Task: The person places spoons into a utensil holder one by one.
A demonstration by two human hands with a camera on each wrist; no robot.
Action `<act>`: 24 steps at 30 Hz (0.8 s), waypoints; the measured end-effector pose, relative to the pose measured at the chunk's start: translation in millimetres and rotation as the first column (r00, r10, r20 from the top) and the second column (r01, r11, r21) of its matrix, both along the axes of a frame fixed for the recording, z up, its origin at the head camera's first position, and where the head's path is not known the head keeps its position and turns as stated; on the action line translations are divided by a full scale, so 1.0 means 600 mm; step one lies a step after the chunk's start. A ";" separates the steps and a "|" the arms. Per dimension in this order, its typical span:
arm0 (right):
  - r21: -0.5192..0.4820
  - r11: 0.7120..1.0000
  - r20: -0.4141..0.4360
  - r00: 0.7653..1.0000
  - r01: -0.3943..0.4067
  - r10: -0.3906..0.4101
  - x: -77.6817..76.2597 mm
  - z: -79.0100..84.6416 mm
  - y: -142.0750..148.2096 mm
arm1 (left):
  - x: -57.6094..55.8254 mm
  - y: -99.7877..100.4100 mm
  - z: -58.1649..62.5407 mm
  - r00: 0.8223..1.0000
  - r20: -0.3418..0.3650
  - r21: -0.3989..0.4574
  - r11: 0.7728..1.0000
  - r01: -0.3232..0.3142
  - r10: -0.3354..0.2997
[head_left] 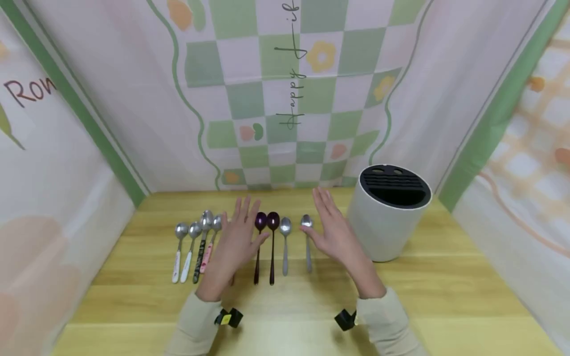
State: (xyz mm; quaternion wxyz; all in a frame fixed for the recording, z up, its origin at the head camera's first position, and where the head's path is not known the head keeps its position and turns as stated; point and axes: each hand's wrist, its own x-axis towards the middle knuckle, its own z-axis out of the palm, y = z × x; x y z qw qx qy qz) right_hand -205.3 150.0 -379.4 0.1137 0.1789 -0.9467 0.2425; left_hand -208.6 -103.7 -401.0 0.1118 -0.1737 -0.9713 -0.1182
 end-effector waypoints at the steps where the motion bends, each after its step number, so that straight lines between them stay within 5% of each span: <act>1: -0.024 1.000 -0.011 1.000 -0.002 0.002 0.003 0.009 0.002 | -0.001 -0.002 0.003 1.000 0.005 0.007 1.000 0.005 -0.005; 6: -0.140 0.990 -0.205 0.979 -0.023 -0.007 0.019 0.060 0.028 | -0.002 -0.017 0.014 0.998 0.048 0.117 0.993 0.028 -0.033; 10: -0.164 0.984 -0.473 0.881 -0.065 -0.021 0.019 0.101 0.073 | 0.000 -0.026 0.017 0.997 0.071 0.176 0.984 0.022 -0.034; 13: -0.160 0.985 -0.550 0.835 -0.062 -0.036 0.013 0.131 0.118 | 0.000 -0.028 0.015 0.997 0.073 0.184 0.983 0.027 -0.041; 18: -0.131 0.991 -0.481 0.871 0.035 -0.094 -0.007 0.158 0.208 | -0.001 -0.028 0.010 0.994 0.103 0.156 0.987 0.024 -0.040; 24: -0.083 0.990 -0.323 0.937 0.111 -0.132 -0.030 0.143 0.302 | -0.002 -0.023 -0.003 0.987 0.154 0.145 0.989 0.014 -0.037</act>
